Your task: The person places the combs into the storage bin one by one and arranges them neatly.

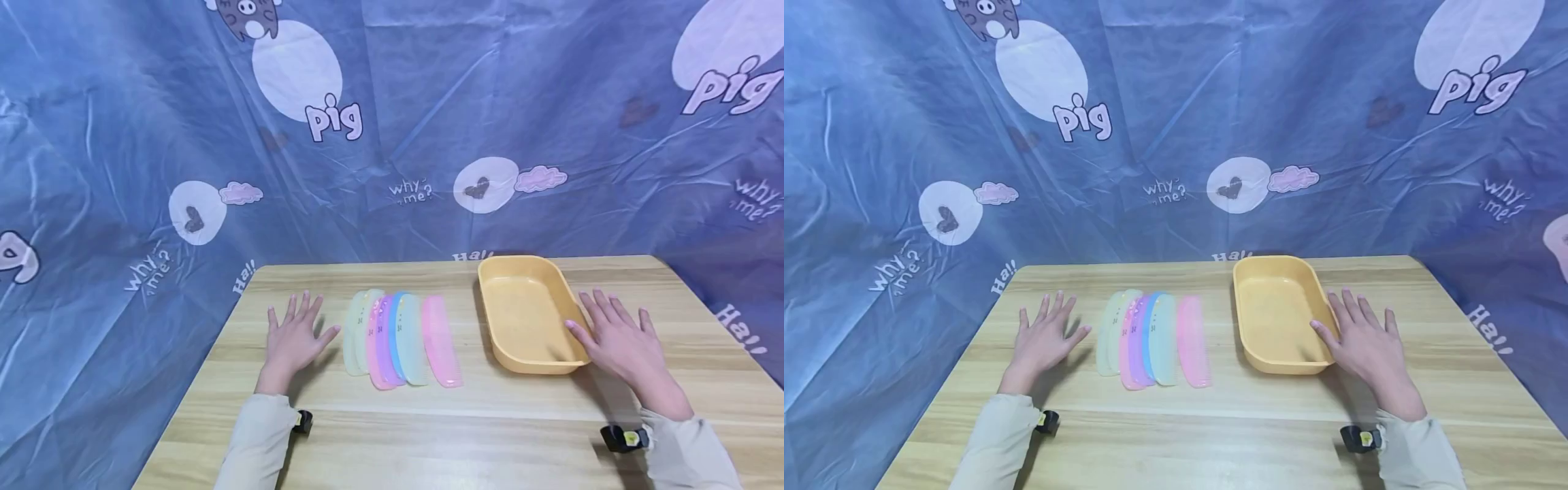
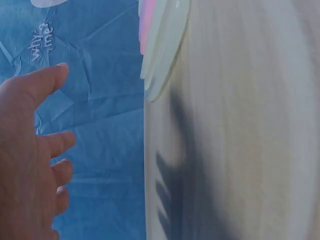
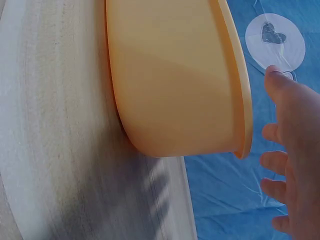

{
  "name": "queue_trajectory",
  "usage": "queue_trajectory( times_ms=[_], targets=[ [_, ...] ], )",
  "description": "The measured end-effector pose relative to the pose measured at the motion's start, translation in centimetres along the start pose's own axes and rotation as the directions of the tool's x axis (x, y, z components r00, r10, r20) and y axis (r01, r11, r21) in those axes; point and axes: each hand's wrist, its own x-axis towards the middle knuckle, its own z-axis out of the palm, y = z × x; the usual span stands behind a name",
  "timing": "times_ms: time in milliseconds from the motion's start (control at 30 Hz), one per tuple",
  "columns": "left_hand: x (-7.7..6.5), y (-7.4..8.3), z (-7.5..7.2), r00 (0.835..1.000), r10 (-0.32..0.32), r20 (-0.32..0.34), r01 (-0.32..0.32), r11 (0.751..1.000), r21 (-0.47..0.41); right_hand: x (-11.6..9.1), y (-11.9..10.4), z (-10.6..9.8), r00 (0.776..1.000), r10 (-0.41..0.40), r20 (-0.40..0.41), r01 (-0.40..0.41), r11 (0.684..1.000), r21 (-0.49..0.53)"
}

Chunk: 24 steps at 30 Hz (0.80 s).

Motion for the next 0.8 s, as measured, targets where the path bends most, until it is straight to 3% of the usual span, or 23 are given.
queue_trajectory(
  times_ms=[300,533,800],
  targets=[
    [2.4,3.0,-1.1,0.998,0.06,0.015,-0.059,0.997,-0.04,-0.7,0.6,-0.1,0.998,-0.013,0.059,0.009,0.998,0.068],
    [4.3,5.7,-1.5,0.992,0.125,0.023,-0.123,0.991,-0.052,-1.4,0.9,0.0,0.998,-0.035,0.053,0.03,0.994,0.108],
    [6.1,8.5,-1.0,0.981,0.191,0.025,-0.188,0.977,-0.097,-2.5,1.7,-0.1,0.995,-0.04,0.089,0.023,0.983,0.182]
  ],
)
